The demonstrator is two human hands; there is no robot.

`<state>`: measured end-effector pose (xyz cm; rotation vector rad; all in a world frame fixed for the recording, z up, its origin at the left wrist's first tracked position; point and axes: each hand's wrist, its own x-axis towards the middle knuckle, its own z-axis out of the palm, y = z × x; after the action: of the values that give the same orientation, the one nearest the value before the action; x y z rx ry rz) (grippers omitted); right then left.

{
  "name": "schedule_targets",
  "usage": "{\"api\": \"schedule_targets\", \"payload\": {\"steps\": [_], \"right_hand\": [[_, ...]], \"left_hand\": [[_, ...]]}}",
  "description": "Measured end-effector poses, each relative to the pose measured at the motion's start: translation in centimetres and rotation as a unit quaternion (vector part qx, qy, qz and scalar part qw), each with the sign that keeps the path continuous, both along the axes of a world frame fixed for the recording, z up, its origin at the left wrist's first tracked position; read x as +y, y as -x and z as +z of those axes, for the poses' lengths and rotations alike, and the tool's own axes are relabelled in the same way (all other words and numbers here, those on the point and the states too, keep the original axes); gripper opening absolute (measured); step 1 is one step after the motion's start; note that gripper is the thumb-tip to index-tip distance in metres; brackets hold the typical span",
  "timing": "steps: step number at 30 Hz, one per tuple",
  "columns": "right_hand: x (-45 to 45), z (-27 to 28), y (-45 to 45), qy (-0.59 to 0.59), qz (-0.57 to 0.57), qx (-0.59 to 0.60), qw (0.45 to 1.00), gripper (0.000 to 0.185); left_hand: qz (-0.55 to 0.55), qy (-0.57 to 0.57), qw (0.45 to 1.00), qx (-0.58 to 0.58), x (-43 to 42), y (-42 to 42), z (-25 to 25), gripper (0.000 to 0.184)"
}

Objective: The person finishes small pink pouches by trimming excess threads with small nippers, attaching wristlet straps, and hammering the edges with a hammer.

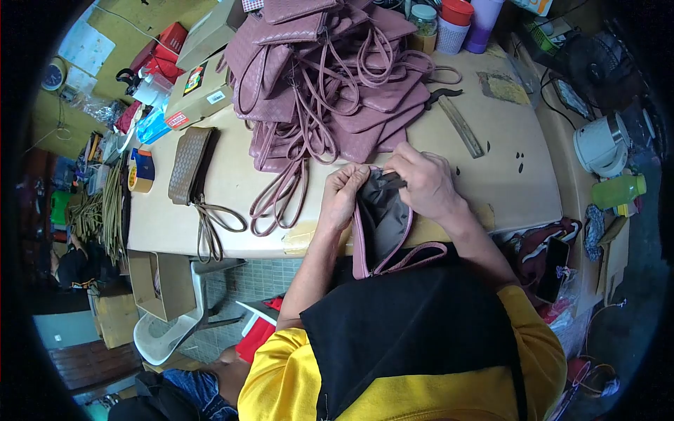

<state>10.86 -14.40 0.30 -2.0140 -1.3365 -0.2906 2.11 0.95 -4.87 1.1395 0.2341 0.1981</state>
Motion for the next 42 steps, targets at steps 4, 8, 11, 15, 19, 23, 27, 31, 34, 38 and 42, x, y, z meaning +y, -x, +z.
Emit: {"api": "schedule_targets", "payload": {"steps": [4,8,11,15,19,23,27,31,34,38,42], "right_hand": [[0.6,-0.2,-0.1,0.017,-0.009,0.036,0.999,0.012],[0.7,-4.2,-2.4,-0.061,0.115,0.261,0.957,0.013],[-0.1,-3.0,-1.8,-0.099,0.116,0.569,0.808,0.021],[-1.2,-2.3,-2.9,-0.219,0.090,0.661,0.712,0.024],[-1.2,-1.6,-2.2,-0.112,0.004,0.363,0.925,0.021],[-0.9,-0.3,-0.4,0.003,-0.039,0.105,0.994,0.015],[-0.4,-0.1,0.2,0.036,-0.074,0.040,0.996,0.016],[-0.4,-3.4,-2.0,-0.045,-0.012,0.261,0.964,0.011],[-0.2,-4.5,-1.9,-0.147,0.036,0.480,0.864,0.013],[-2.1,-3.4,-2.9,-0.231,0.047,0.682,0.692,0.021],[-2.9,-4.2,-3.9,-0.316,0.107,0.675,0.658,0.024]], "left_hand": [[-0.011,0.000,1.000,0.005,0.4,0.2,-0.2,0.019],[-0.015,0.003,1.000,0.005,0.2,0.0,0.0,0.019],[-0.025,-0.011,1.000,-0.004,-0.1,-0.6,-0.2,0.018],[-0.030,-0.013,0.999,0.008,-0.2,-0.8,-0.6,0.019],[-0.018,-0.017,1.000,0.013,-0.6,-0.7,0.2,0.019],[-0.019,-0.038,0.999,0.016,-0.7,-0.9,-0.3,0.019],[-0.013,-0.046,0.999,0.009,-0.5,-1.1,-0.6,0.018],[-0.028,-0.033,0.999,0.022,-0.4,-0.9,-0.5,0.018],[-0.023,-0.011,0.999,0.028,-0.6,-0.9,-0.4,0.017],[-0.014,0.001,1.000,0.023,-0.4,-0.8,-0.2,0.017],[-0.023,0.008,0.999,0.026,-0.4,-0.8,-0.3,0.018]]}}
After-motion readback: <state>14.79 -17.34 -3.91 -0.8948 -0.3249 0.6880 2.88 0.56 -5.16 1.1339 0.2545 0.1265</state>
